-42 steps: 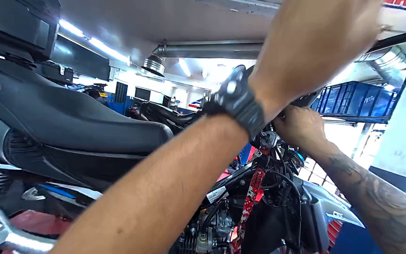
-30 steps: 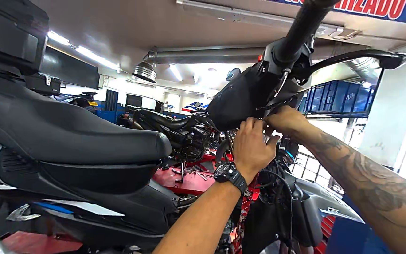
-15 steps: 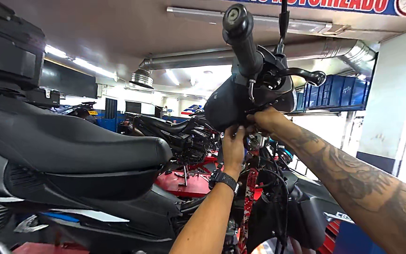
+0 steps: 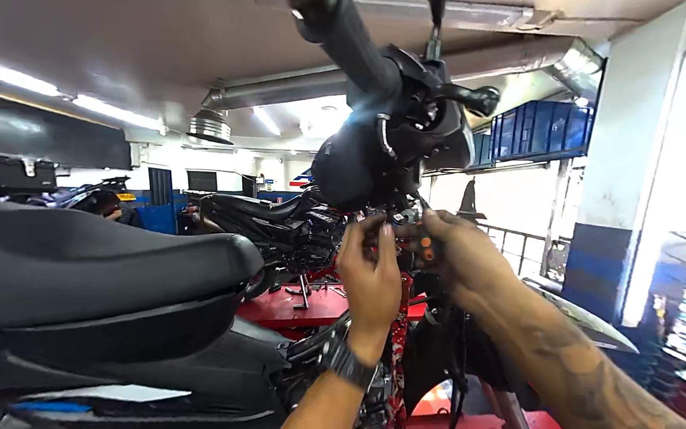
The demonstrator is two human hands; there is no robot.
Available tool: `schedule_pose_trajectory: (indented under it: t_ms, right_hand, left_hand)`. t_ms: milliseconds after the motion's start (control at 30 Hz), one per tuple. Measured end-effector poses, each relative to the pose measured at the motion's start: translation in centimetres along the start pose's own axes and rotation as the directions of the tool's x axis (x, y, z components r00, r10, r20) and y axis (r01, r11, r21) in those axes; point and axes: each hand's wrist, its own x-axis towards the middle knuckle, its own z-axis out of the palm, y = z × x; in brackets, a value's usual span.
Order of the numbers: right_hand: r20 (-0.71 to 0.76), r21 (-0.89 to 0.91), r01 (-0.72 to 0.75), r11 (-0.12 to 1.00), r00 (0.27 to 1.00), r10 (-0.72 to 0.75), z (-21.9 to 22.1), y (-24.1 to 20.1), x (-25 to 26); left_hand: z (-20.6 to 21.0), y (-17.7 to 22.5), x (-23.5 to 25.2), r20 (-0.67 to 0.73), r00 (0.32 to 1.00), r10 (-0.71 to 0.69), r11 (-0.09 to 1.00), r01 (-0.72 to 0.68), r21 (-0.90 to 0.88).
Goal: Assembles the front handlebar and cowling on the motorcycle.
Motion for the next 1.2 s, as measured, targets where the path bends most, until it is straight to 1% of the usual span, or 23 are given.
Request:
schedule_pose_trajectory:
  t_ms: [33,67,133,167,233,333,400,433,467,500,533,567,600,633,667,700,767,800,833,900,1000,1100,1200]
  right_hand:
    - [0.006,0.070,0.003,0.998,1.000,-0.004,1.0,0.4,-0.7]
    - [0.011,0.122,0.005,0.993,1.000,-0.007,2.0,0.6,-1.2]
    - [0.026,0.200,-0.011,0.980,1.000,0.006,3.5,0.7,-1.3]
    - [0.009,0.228,-0.031,0.973,1.000,0.030,4.2,0.6,-0.9]
    - [-0.012,0.283,-0.063,0.957,0.998,0.069,4.9,0.6,-0.1]
    - [0.044,0.347,-0.085,0.934,0.996,0.074,4.7,1.2,0.7]
    - [0.129,0.318,-0.061,0.946,0.991,0.020,3.5,2.0,0.3]
    - [0.185,0.274,-0.026,0.961,0.982,-0.026,2.5,2.5,0.2]
    - [0.239,0.200,0.042,0.979,0.967,-0.090,1.2,2.8,0.2]
    - [0.254,0.116,0.153,0.981,0.951,-0.178,-0.2,3.0,0.6]
    - [0.236,0.030,0.295,0.955,0.926,-0.294,-1.6,3.0,1.4]
    - [0.188,-0.056,0.432,0.900,0.890,-0.415,-2.8,2.9,2.6]
    - [0.124,-0.136,0.536,0.833,0.844,-0.522,-3.7,2.6,4.2]
    - [0.074,-0.219,0.590,0.777,0.804,-0.590,-4.6,2.4,6.0]
    - [0.049,-0.302,0.601,0.740,0.785,-0.618,-5.2,2.0,7.8]
    - [0.049,-0.369,0.576,0.729,0.796,-0.604,-5.6,1.7,9.5]
    - [0.114,-0.419,0.500,0.758,0.857,-0.502,-5.9,1.4,12.4]
    - [0.161,-0.434,0.493,0.754,0.866,-0.474,-5.8,1.5,13.7]
    - [0.205,-0.459,0.508,0.729,0.859,-0.469,-5.7,1.7,14.7]
    - [0.262,-0.494,0.578,0.650,0.811,-0.523,-5.5,2.4,15.9]
    - [0.274,-0.489,0.641,0.591,0.756,-0.594,-5.2,2.8,16.3]
    - [0.254,-0.500,0.638,0.586,0.755,-0.605,-5.1,3.0,16.3]
    - [0.244,-0.546,0.637,0.544,0.742,-0.624,-4.7,2.9,16.1]
  left_hand:
    - [-0.7,0.8,-1.1,0.053,0.994,0.096,0.994,-0.098,0.039]
    - [-1.4,1.4,-1.9,0.100,0.982,0.161,0.979,-0.172,0.111]
    - [-2.4,1.9,-2.4,0.149,0.965,0.215,0.913,-0.253,0.319]
    - [-2.8,2.0,-1.9,0.169,0.963,0.209,0.869,-0.263,0.419]
    - [-3.5,2.2,-0.4,0.214,0.963,0.164,0.790,-0.258,0.557]
    - [-3.8,2.8,1.2,0.285,0.946,0.152,0.682,-0.309,0.663]
    - [-3.5,3.1,1.4,0.316,0.931,0.185,0.627,-0.359,0.691]
    - [-3.3,3.1,1.4,0.310,0.930,0.195,0.627,-0.362,0.690]
    - [-3.2,3.0,1.5,0.288,0.939,0.186,0.643,-0.339,0.687]
    - [-3.1,2.9,1.8,0.252,0.955,0.159,0.669,-0.292,0.684]
    - [-3.0,2.8,2.3,0.213,0.970,0.116,0.693,-0.233,0.682]
    - [-2.9,2.8,2.9,0.174,0.982,0.067,0.716,-0.169,0.677]
    - [-2.7,2.6,3.5,0.138,0.990,0.023,0.737,-0.109,0.667]
    - [-2.3,2.3,4.0,0.097,0.995,-0.007,0.758,-0.058,0.649]
    - [-1.9,1.9,4.4,0.055,0.998,-0.030,0.776,-0.011,0.631]
    - [-1.4,1.6,4.6,0.019,0.999,-0.049,0.790,0.027,0.612]
    - [-0.5,0.9,4.0,0.000,0.998,-0.067,0.797,0.054,0.602]
    - [-0.1,0.6,3.4,0.009,0.998,-0.065,0.792,0.046,0.608]
    - [0.3,0.3,2.8,0.014,0.999,-0.050,0.792,0.031,0.610]
    - [1.1,-0.7,2.6,-0.006,1.000,-0.015,0.813,0.016,0.583]
    - [1.8,-1.5,2.9,-0.025,0.999,0.022,0.845,-0.005,0.535]
    - [1.9,-1.9,3.1,-0.031,0.999,0.038,0.842,-0.015,0.539]
    - [2.1,-2.1,3.6,-0.013,0.999,0.033,0.833,-0.021,0.553]
